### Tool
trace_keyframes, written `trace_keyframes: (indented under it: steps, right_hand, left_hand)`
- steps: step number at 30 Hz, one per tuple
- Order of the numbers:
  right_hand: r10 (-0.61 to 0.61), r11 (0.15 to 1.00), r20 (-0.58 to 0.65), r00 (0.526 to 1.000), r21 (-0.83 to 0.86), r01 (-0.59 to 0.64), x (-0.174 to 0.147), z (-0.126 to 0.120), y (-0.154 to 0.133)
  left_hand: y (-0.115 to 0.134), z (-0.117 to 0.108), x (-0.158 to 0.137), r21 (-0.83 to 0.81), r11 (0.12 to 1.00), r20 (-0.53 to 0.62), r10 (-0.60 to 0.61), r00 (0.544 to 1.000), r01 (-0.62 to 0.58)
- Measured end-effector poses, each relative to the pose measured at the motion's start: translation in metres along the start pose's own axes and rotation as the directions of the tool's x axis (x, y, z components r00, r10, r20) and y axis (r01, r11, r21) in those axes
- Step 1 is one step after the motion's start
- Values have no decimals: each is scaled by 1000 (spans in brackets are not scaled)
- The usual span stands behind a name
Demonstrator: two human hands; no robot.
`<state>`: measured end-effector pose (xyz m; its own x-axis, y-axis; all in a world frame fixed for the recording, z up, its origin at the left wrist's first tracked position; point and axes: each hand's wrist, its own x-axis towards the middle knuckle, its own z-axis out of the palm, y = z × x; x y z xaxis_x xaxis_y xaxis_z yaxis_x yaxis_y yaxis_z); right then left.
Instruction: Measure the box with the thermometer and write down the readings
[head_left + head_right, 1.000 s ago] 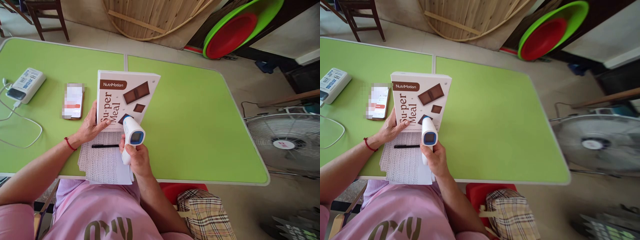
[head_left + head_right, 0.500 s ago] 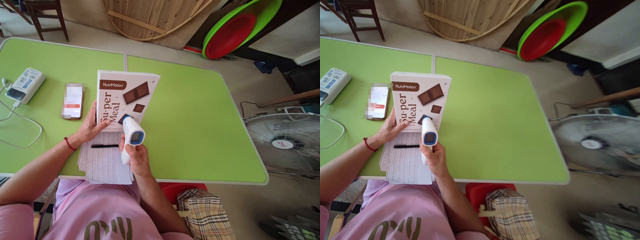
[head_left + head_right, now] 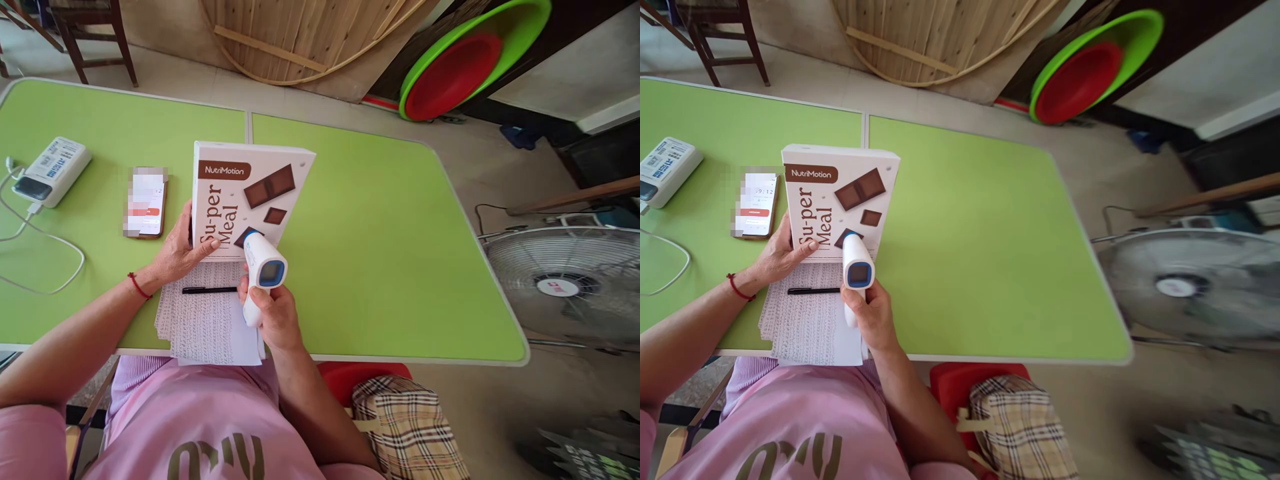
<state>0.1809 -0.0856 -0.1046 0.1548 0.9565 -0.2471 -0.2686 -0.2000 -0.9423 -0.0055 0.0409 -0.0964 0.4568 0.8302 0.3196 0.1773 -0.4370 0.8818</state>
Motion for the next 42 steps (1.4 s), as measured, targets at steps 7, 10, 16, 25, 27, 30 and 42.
trace_keyframes:
  steps: [7, 10, 16, 25, 27, 30, 42]
  right_hand:
    - [-35, 999, 5, 999, -30, 35, 0, -3, 3]
    - [-43, 998, 5, 999, -41, 43, 1, -3, 4]
    - [-35, 999, 0, 999, -24, 35, 1, -4, 0]
    - [-13, 1000, -34, 999, 13, 13, 0, -2, -3]
    - [-18, 1000, -42, 999, 5, 18, 0, -3, -3]
    - [-24, 1000, -54, 998, 0, 24, 0, -3, -5]
    - [-370, 851, -225, 901, -471, 232, 6, -51, -19]
  left_hand:
    - [9, -7, -1, 152, 987, 17, -55, 998, 52]
    - [13, -9, 1, 329, 944, 15, -33, 999, 26]
    - [17, -12, 1, 237, 965, 16, -123, 992, 116]
    - [21, -16, 2, 207, 918, 5, -346, 938, 337]
    - [21, -16, 2, 186, 921, 17, -351, 936, 342]
    - [20, -16, 1, 125, 928, 34, -358, 933, 352]
    - [-7, -6, 4, 319, 939, -93, -101, 991, 126]
